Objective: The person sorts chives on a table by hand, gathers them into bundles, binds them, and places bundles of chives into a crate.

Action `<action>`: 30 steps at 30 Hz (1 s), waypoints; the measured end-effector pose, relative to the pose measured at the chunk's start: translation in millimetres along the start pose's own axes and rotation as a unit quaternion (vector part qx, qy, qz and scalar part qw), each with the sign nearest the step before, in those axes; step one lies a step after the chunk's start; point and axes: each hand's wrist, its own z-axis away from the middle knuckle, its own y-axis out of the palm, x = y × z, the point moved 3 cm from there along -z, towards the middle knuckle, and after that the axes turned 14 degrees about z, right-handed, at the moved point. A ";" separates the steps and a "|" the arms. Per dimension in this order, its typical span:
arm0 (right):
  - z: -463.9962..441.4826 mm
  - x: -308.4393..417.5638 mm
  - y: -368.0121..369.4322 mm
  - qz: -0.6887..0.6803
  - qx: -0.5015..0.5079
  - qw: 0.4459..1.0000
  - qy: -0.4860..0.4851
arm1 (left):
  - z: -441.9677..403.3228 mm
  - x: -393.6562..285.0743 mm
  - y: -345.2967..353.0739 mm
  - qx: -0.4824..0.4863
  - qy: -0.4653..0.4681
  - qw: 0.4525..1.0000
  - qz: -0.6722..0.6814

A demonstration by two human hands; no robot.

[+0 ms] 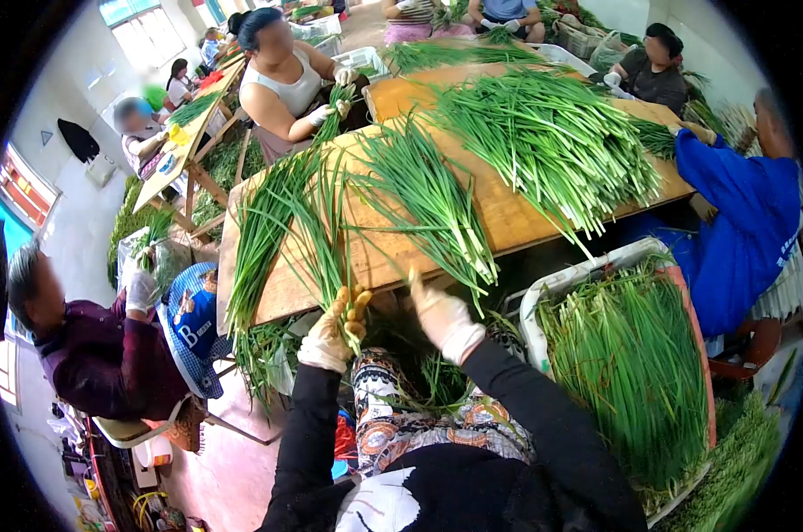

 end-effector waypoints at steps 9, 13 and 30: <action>6.0 -48.8 -77.3 -0.255 -0.048 0.960 -0.109 | 3.8 -1.6 11.5 0.128 -0.047 0.987 0.088; -51.5 -99.5 -59.2 0.028 0.026 0.988 0.153 | -3.6 27.5 31.5 0.073 -0.026 0.996 -0.038; 16.4 -0.2 -55.8 -0.235 0.118 0.964 -0.043 | -25.9 50.2 -15.3 0.016 -0.005 0.999 -0.037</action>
